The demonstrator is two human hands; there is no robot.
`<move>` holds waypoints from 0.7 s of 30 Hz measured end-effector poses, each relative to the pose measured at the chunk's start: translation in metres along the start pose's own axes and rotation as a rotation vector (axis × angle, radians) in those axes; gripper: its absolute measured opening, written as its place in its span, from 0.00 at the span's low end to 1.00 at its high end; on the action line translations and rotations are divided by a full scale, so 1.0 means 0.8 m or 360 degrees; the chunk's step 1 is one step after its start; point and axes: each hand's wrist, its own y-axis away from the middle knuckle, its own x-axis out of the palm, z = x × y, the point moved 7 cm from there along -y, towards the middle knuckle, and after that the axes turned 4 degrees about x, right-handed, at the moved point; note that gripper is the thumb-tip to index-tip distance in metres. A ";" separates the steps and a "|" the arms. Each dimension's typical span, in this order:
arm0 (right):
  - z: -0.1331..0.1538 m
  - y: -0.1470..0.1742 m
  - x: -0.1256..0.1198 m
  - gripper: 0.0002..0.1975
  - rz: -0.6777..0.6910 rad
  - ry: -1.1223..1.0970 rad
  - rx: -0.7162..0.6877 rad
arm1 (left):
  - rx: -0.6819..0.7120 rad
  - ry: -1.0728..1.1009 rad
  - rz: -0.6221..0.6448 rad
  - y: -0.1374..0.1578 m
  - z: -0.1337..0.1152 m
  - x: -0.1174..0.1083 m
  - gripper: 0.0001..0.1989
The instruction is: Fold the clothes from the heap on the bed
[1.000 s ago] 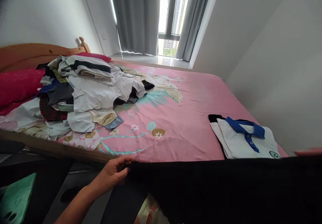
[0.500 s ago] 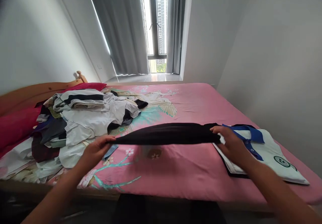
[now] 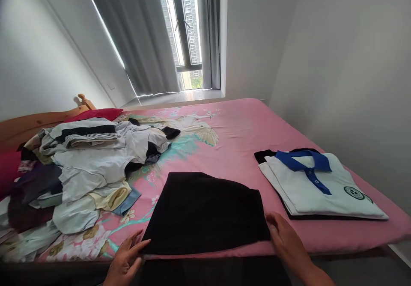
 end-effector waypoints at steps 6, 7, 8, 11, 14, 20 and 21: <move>0.017 -0.031 0.011 0.29 0.0269 0.0137 0.0642 | 0.0151 0.0221 -0.0057 -0.049 -0.067 0.014 0.16; 0.020 -0.034 0.011 0.30 0.0279 0.0181 0.0679 | 0.0215 0.0274 -0.0034 -0.060 -0.086 0.023 0.15; 0.021 -0.036 0.011 0.30 0.0278 0.0207 0.0712 | 0.0290 0.0326 -0.0003 -0.073 -0.106 0.033 0.16; 0.020 -0.038 0.011 0.28 0.0267 0.0167 0.0774 | 0.0467 0.0455 0.0119 -0.116 -0.162 0.069 0.18; 0.017 -0.041 0.012 0.27 0.0258 0.0055 0.0776 | 0.0525 0.0454 0.0215 -0.166 -0.201 0.106 0.20; 0.004 -0.047 0.019 0.27 0.0239 -0.0158 0.0854 | 0.0396 0.0143 0.0268 -0.247 -0.219 0.170 0.19; 0.003 -0.048 0.021 0.26 0.0246 -0.0263 0.0845 | 0.0372 0.0118 0.0270 -0.253 -0.218 0.176 0.18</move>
